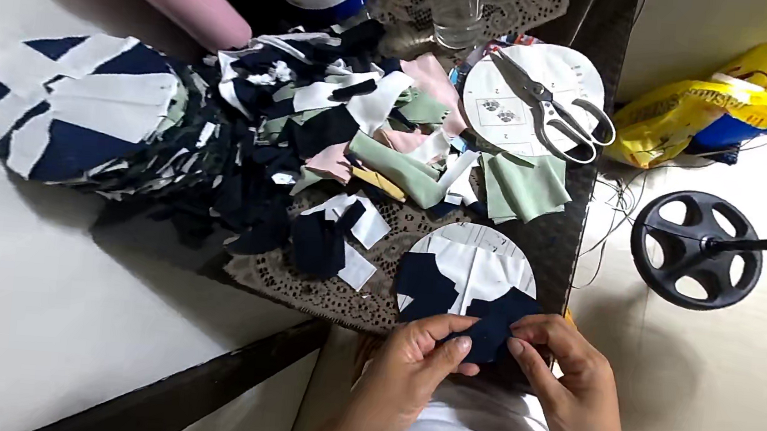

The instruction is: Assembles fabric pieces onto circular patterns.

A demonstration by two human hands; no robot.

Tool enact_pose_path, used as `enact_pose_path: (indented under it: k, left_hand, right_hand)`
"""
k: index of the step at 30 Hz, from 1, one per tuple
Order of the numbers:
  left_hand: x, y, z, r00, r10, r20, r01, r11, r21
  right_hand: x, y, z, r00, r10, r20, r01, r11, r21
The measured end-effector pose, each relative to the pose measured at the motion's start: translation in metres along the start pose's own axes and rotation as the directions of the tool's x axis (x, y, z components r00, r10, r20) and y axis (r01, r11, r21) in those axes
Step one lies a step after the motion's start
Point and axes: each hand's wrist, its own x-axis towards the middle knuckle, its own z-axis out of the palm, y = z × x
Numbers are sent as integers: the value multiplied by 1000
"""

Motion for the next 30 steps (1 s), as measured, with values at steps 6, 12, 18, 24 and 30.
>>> enact_pose_path:
  k: [6, 12, 18, 24, 30]
  left_hand:
    - [38, 6, 5, 965, 261, -40, -198, 817, 542]
    - [60, 9, 10, 966, 242, -93, -91, 653, 752]
    - [65, 10, 8, 976, 200, -83, -27, 490, 871]
    - [72, 14, 9, 973, 217, -80, -1, 347, 938]
    - [76, 15, 9, 979, 187, -86, 26, 304, 952]
  right_hand:
    - [39, -3, -21, 999, -32, 23, 38, 925, -377]
    - [64, 3, -15, 1000, -29, 12, 30, 769, -639]
    - [68, 7, -12, 998, -60, 17, 54, 714, -698]
    - [70, 7, -12, 998, -57, 25, 58, 702, -710]
    - [74, 5, -11, 998, -38, 41, 56, 681, -730]
